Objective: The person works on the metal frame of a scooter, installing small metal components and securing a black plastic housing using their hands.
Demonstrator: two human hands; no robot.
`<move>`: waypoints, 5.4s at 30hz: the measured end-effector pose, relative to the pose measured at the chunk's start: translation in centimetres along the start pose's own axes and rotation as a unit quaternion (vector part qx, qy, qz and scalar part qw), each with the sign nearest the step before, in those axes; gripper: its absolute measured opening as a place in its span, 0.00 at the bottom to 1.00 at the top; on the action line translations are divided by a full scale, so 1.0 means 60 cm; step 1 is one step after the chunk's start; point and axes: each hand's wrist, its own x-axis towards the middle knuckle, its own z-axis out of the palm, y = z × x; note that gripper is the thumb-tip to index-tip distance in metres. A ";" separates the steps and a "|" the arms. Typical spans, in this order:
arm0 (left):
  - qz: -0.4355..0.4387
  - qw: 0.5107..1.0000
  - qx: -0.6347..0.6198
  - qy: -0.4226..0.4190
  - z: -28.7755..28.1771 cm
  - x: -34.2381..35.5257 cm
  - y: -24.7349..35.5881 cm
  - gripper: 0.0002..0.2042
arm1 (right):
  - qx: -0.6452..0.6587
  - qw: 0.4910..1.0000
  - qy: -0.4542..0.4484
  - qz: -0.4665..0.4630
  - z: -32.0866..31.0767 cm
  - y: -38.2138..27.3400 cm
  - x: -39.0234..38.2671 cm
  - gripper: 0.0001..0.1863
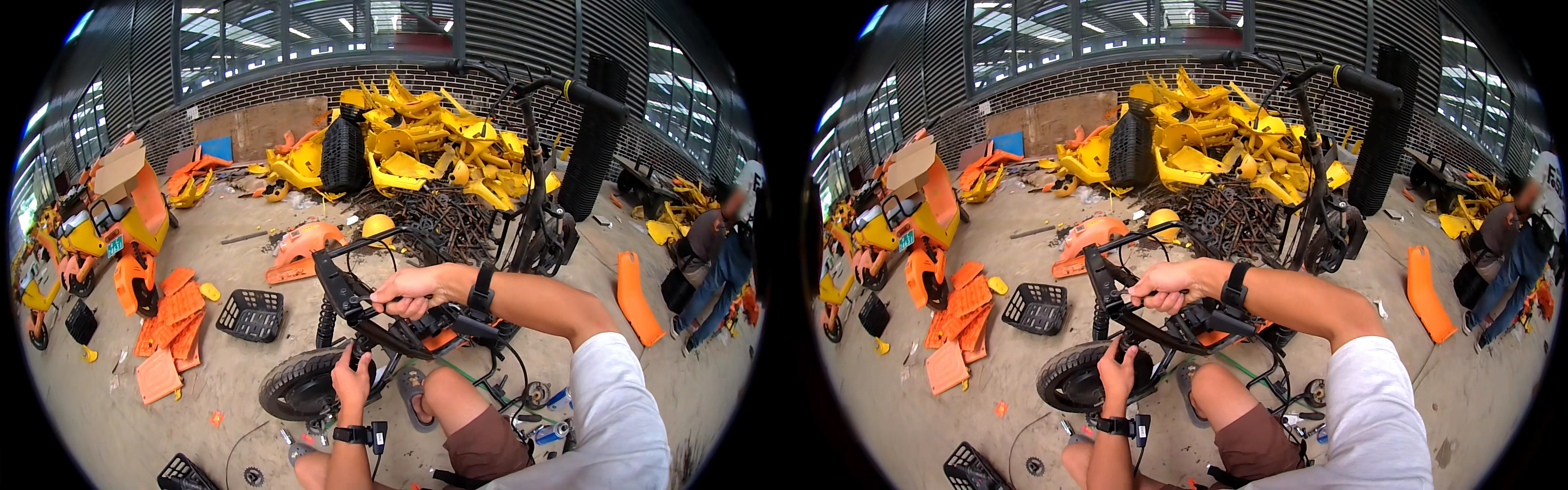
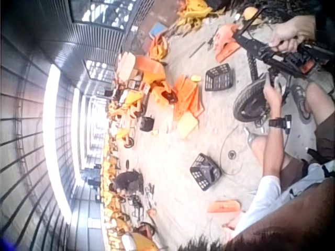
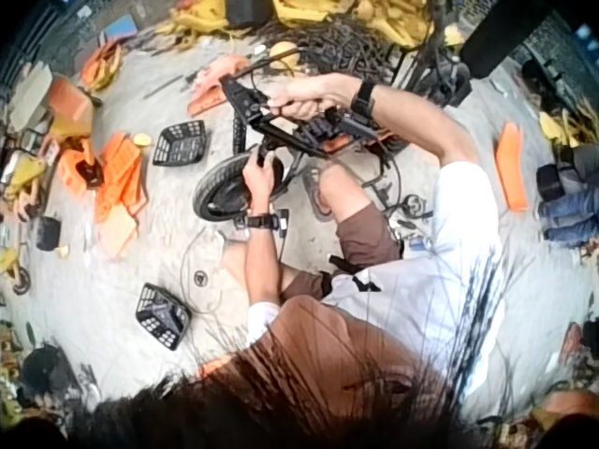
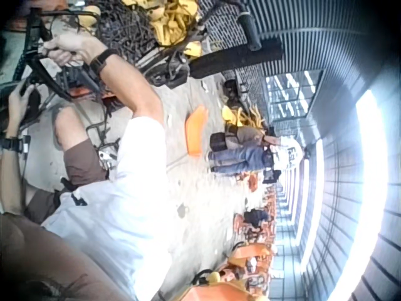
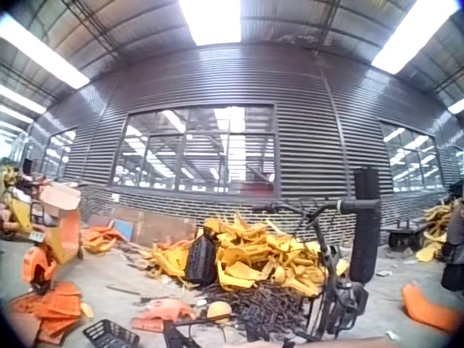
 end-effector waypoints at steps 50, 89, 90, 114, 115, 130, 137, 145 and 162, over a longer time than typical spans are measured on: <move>-0.010 1.000 0.016 0.010 0.005 -0.004 0.001 0.24 | 0.267 0.961 -0.070 -0.007 -0.003 0.027 0.013 0.15; -0.012 0.998 -0.050 -0.031 -0.004 0.008 0.000 0.23 | -0.472 0.876 0.095 0.005 -0.014 -0.106 0.049 0.22; -0.005 0.998 -0.050 -0.026 -0.003 0.008 -0.001 0.23 | -0.469 0.879 0.090 0.009 -0.015 -0.108 0.049 0.22; -0.017 0.999 -0.018 -0.022 -0.005 0.007 0.002 0.22 | -0.523 0.845 0.080 -0.074 -0.038 -0.100 0.069 0.29; -0.021 0.999 -0.014 -0.024 -0.005 0.006 0.000 0.22 | -0.521 0.845 0.082 -0.093 -0.037 -0.092 0.067 0.29; -0.002 1.000 -0.014 -0.017 0.008 0.007 -0.015 0.22 | -0.601 0.753 0.169 -0.208 -0.023 -0.069 0.043 0.26; 0.020 0.998 -0.064 -0.005 0.012 0.007 -0.025 0.22 | -0.594 0.754 0.183 -0.214 -0.022 -0.061 0.039 0.26; 0.000 0.997 -0.077 -0.020 0.008 0.009 -0.022 0.22 | -0.607 0.726 0.220 -0.238 -0.022 -0.044 0.039 0.29; -0.014 1.000 -0.012 -0.024 -0.001 0.006 0.003 0.22 | -0.691 0.483 0.367 -0.393 0.013 0.047 0.063 0.36</move>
